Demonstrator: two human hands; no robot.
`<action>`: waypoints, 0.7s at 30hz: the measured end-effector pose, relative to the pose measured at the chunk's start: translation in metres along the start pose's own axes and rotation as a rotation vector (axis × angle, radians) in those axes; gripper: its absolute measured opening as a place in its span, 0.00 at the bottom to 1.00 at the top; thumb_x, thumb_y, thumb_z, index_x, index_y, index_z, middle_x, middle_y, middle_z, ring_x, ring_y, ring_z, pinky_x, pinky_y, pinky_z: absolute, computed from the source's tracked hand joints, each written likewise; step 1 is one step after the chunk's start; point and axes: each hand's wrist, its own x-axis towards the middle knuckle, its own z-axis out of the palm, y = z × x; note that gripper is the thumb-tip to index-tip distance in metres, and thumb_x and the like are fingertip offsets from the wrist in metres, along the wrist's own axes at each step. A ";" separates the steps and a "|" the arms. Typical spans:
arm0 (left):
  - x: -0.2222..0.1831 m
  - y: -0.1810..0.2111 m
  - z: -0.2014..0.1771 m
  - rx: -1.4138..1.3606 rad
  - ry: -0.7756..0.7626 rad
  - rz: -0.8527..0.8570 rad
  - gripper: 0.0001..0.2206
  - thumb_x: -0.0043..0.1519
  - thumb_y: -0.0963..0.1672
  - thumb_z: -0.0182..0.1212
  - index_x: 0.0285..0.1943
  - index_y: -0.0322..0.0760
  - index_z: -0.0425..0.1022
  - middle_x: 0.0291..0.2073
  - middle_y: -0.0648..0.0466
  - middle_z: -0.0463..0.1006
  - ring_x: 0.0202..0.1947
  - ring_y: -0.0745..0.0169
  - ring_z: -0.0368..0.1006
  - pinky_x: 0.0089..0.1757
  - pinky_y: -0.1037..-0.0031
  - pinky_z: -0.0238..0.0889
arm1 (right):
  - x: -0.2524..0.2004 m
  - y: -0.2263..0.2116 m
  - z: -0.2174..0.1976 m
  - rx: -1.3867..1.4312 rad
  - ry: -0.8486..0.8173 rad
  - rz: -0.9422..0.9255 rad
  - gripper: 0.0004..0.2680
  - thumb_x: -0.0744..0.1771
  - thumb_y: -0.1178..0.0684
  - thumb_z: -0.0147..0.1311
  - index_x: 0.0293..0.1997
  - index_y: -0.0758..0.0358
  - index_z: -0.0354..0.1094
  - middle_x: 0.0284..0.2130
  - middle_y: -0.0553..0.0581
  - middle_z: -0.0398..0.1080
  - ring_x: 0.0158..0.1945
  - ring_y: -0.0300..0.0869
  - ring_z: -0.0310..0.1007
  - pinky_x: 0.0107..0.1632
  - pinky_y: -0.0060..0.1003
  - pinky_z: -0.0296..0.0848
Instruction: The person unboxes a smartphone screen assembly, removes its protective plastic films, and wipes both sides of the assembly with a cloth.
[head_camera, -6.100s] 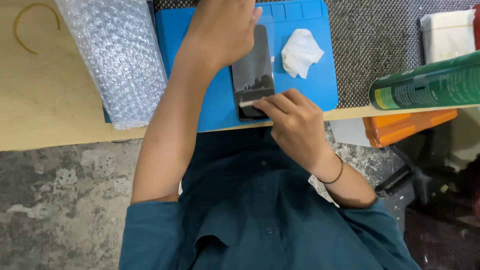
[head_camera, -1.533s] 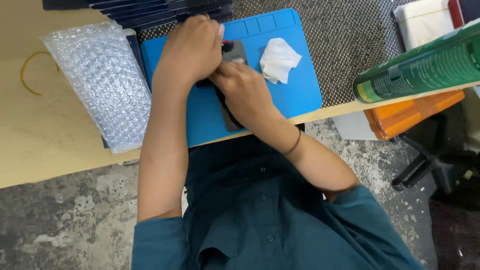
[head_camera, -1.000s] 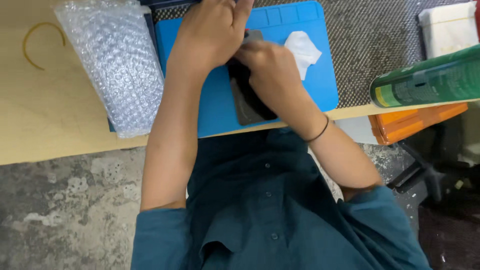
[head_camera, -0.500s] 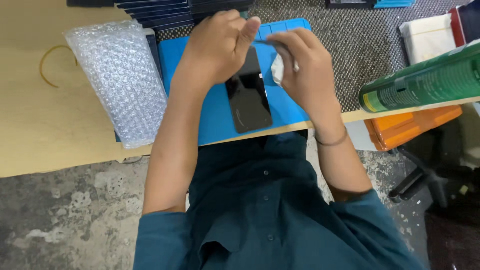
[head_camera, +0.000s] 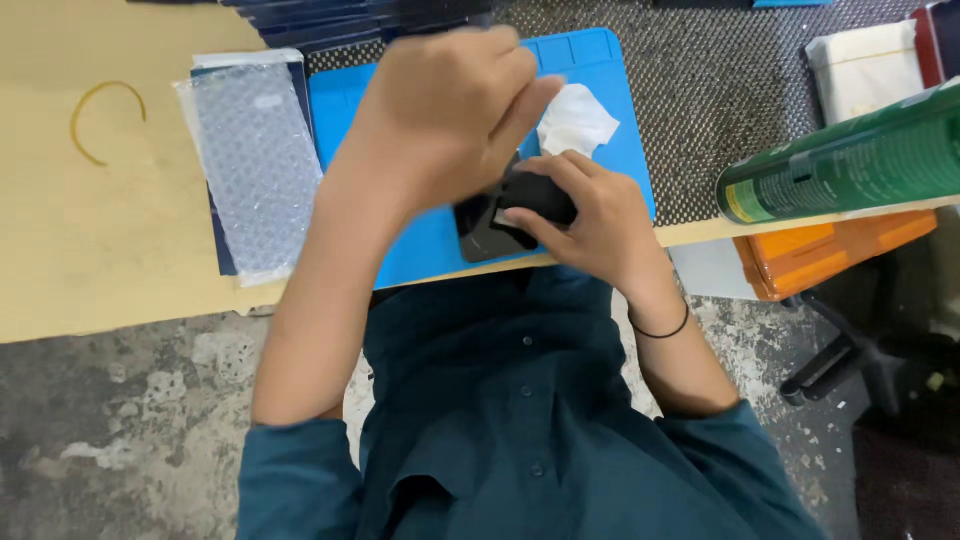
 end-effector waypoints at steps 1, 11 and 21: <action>-0.011 0.013 -0.002 -0.001 -0.003 -0.006 0.19 0.78 0.47 0.49 0.32 0.37 0.72 0.26 0.54 0.68 0.22 0.54 0.68 0.20 0.66 0.55 | 0.001 0.001 0.001 0.004 -0.005 0.000 0.14 0.68 0.42 0.61 0.54 0.58 0.70 0.42 0.56 0.73 0.36 0.54 0.75 0.35 0.45 0.70; -0.119 0.067 0.024 -0.108 -0.280 -0.506 0.44 0.63 0.63 0.56 0.75 0.25 0.59 0.75 0.42 0.57 0.77 0.43 0.48 0.71 0.47 0.40 | 0.034 0.011 0.012 -0.074 -0.098 -0.280 0.14 0.70 0.41 0.62 0.53 0.60 0.71 0.36 0.54 0.72 0.29 0.46 0.71 0.26 0.39 0.64; -0.126 0.062 0.028 0.016 -0.206 -0.499 0.46 0.61 0.68 0.52 0.72 0.27 0.68 0.73 0.46 0.63 0.74 0.45 0.54 0.69 0.48 0.47 | 0.045 0.015 0.021 -0.060 -0.182 -0.348 0.13 0.71 0.43 0.60 0.52 0.63 0.72 0.39 0.56 0.75 0.21 0.47 0.67 0.24 0.39 0.62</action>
